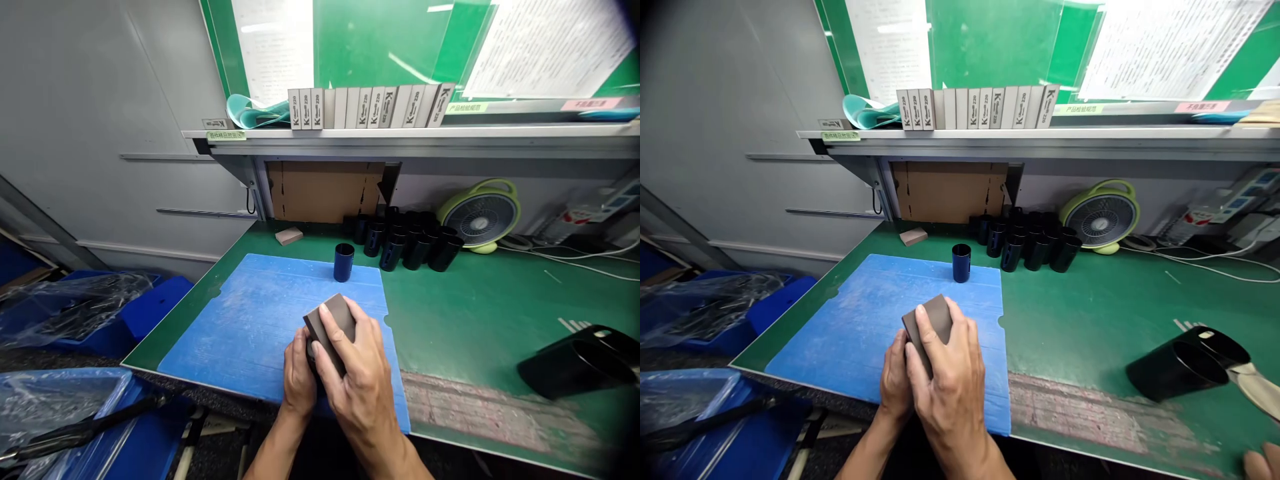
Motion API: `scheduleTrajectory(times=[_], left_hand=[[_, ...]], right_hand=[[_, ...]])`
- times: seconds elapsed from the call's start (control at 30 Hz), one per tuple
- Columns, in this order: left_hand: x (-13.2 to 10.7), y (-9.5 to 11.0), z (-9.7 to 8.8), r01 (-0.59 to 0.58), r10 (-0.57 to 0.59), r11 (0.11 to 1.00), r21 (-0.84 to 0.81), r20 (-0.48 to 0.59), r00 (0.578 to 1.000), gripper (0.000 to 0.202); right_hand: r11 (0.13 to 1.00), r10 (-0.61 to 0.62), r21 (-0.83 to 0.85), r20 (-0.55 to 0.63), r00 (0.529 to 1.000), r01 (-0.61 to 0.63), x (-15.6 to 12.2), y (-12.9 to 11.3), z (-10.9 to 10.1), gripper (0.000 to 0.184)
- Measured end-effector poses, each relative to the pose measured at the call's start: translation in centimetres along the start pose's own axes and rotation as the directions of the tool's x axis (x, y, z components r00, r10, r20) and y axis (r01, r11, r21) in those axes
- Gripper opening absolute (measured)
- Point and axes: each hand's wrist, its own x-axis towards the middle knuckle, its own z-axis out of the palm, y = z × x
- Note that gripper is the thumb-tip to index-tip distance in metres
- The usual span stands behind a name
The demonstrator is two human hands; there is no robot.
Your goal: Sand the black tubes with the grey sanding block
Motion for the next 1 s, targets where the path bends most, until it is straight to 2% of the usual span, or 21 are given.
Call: scheduleTrajectory(times=[0.13,0.17,0.27,0.43,0.53,0.57,0.67,0.77,0.9,1.0], left_hand=[[-0.2,-0.2,-0.1,0.057,-0.054,0.998,-0.012,0.198,0.979,0.060],[-0.2,-0.3,-0.2,0.039,-0.037,0.999,-0.009,0.201,0.979,0.059],[-0.1,-0.8,-0.3,-0.044,0.040,0.999,0.029,0.111,0.993,0.053],[-0.2,-1.8,0.0,0.013,-0.028,0.996,0.084,0.179,0.983,0.062],[-0.5,-2.1,0.0,-0.018,0.008,0.994,0.105,0.097,0.995,0.061],[-0.5,-2.0,0.0,-0.017,0.008,0.995,0.098,0.099,0.995,0.061],[-0.2,-1.0,-0.1,0.046,-0.048,0.999,0.013,0.234,0.971,0.063],[0.1,0.2,-0.1,0.102,-0.062,0.989,-0.104,0.335,0.940,0.063],[0.2,1.1,0.2,0.193,-0.081,0.940,-0.280,0.368,0.926,0.063],[0.3,1.4,0.4,0.282,-0.140,0.875,-0.395,0.351,0.926,0.063]], right_hand=[[0.999,-0.017,-0.033,-0.010,1.000,0.017,-0.4,-0.1,-0.6,0.058],[0.999,-0.013,-0.043,-0.009,1.000,0.012,-0.6,-0.1,-0.7,0.057],[0.999,-0.006,-0.041,0.031,1.000,0.007,-0.8,-0.2,-1.0,0.054],[0.999,0.010,-0.048,-0.026,1.000,-0.011,-0.5,-0.1,-0.8,0.056],[1.000,0.008,-0.022,-0.016,1.000,-0.009,-0.1,-0.1,-0.3,0.054],[1.000,0.000,-0.015,-0.009,1.000,0.000,-0.4,-0.1,-0.2,0.055],[0.999,0.023,-0.041,-0.027,0.999,-0.024,-2.7,0.4,-0.5,0.056],[0.991,0.135,-0.008,-0.064,0.989,-0.136,-4.7,1.5,-1.8,0.052],[0.959,0.281,0.074,-0.144,0.949,-0.273,-3.7,3.5,-3.3,0.057],[0.946,0.323,0.080,-0.141,0.936,-0.315,-2.7,4.6,-2.9,0.062]])
